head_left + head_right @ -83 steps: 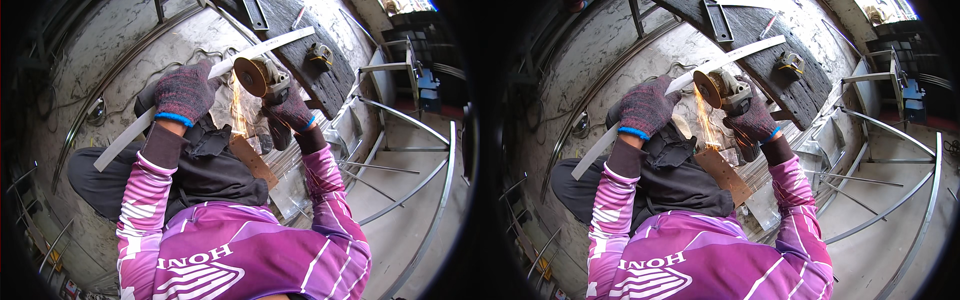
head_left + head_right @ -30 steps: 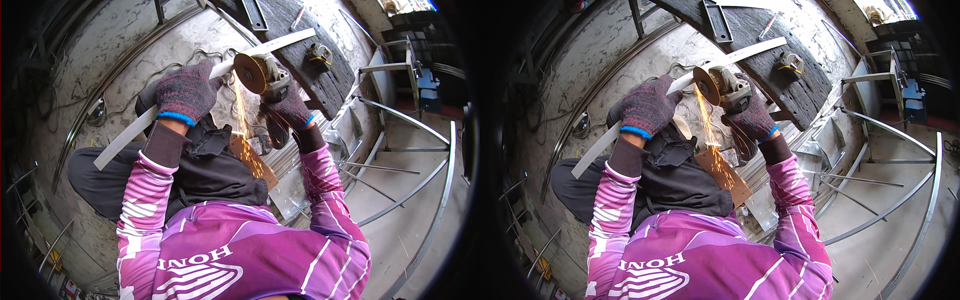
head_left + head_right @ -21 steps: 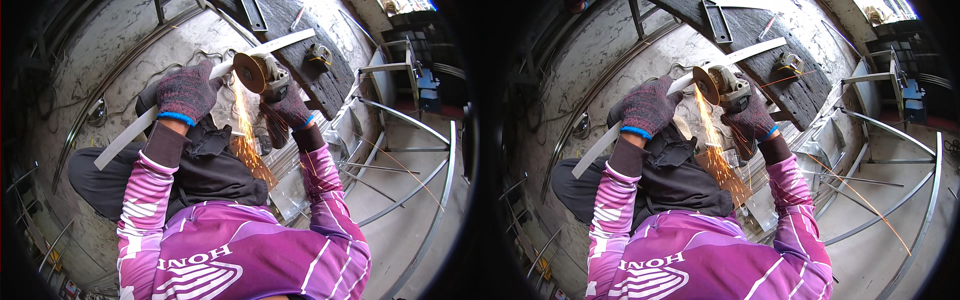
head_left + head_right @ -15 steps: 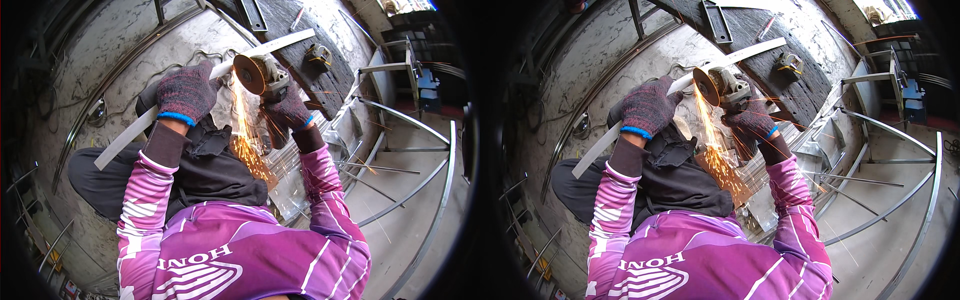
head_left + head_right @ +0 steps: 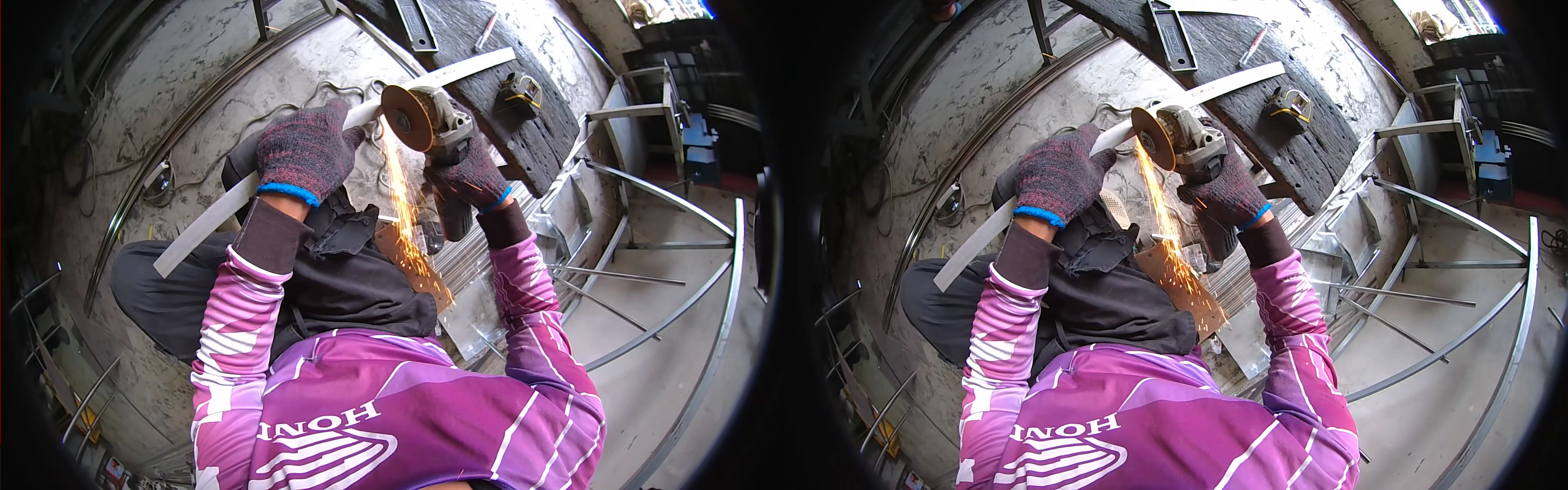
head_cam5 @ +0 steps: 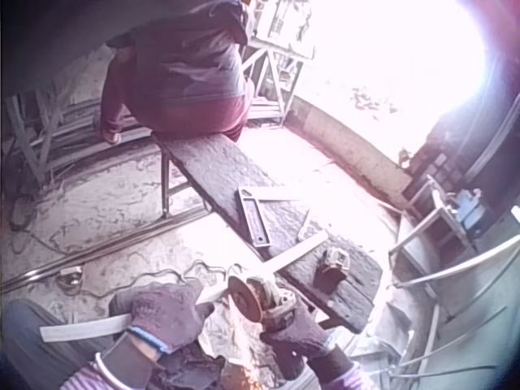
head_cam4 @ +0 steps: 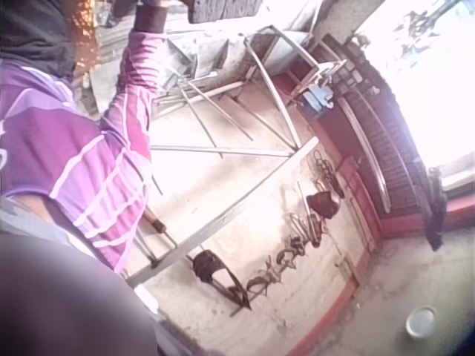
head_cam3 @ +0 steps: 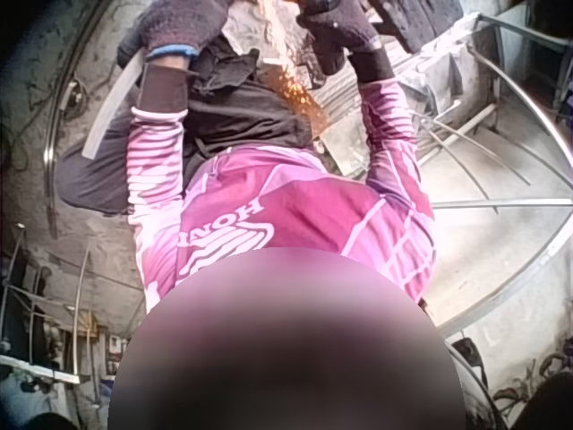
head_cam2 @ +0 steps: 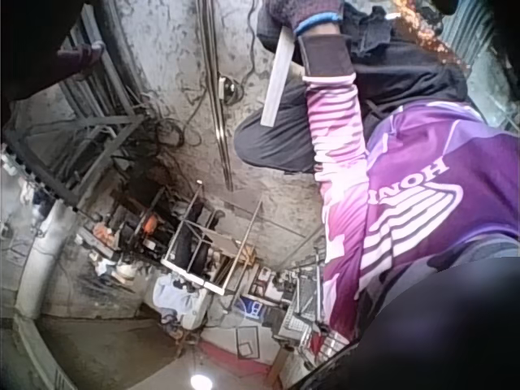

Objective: The person cuts and marks metal strips using an angle grinder, a tape measure, a square, and a pen.

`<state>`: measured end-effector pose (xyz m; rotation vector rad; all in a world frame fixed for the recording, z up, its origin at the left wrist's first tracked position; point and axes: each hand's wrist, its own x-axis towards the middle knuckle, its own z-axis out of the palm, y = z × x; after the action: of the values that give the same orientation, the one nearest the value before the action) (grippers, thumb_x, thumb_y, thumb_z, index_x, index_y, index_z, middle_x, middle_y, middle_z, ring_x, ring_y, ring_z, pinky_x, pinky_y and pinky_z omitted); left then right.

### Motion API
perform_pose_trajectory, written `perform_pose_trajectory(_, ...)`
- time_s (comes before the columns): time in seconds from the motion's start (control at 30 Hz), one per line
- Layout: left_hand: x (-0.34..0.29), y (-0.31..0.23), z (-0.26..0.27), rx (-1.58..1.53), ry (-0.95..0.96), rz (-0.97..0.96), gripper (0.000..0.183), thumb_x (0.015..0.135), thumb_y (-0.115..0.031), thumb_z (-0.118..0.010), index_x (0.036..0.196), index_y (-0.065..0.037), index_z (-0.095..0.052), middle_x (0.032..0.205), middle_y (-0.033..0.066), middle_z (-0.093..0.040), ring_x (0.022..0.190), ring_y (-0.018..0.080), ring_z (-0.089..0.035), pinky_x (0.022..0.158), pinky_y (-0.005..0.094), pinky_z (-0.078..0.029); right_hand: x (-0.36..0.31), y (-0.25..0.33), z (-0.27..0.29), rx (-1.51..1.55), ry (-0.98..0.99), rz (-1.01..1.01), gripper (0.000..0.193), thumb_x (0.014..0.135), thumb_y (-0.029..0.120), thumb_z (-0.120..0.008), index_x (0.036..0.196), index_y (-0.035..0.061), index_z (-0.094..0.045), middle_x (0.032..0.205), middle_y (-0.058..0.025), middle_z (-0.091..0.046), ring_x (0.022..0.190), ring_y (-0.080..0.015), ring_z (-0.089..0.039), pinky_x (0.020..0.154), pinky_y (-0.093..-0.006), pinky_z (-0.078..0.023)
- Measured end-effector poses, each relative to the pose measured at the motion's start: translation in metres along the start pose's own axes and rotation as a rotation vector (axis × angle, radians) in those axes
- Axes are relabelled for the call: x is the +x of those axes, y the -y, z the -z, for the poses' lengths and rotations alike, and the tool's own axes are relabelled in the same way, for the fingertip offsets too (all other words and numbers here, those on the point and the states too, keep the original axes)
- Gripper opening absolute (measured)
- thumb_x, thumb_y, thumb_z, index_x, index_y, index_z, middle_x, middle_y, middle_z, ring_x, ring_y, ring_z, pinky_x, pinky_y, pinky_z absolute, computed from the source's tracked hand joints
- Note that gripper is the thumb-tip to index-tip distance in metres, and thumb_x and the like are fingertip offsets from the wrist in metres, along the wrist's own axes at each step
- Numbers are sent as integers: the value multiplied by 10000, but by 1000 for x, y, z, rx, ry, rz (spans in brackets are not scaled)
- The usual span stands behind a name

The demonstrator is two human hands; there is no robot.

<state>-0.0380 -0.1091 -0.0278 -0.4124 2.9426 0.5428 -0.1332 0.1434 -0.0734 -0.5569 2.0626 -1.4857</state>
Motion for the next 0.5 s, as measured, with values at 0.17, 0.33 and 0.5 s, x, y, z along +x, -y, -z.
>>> perform_pose_trajectory(0.17,-1,0,0,-1,-4,-4,412,921,-419,-679,1186,-105,-640,944,196,-726,899,399,-712,792,530,-550,-1,-1,-2,66,-34,10,906,664,82,-872,1432,26,-396,1298,-96,-577,1166,-193,-564,1027,-364,-477)
perform_pose_trajectory(0.33,-1,0,1,-9,-20,-10,413,922,-419,-680,1191,-108,-646,951,193,-727,898,400,-713,791,529,-552,1,-7,-2,41,-31,14,1089,637,-30,-869,1545,69,-278,1409,-120,-542,1290,-222,-533,1104,-370,-443)
perform_pose_trajectory(0.5,-1,2,-2,3,-30,-14,406,922,-420,-680,1180,-107,-653,953,196,-725,893,401,-713,789,526,-553,0,-9,-2,41,-19,21,1110,626,-43,-876,1550,93,-275,1454,-135,-503,1321,-234,-507,1110,-379,-439)
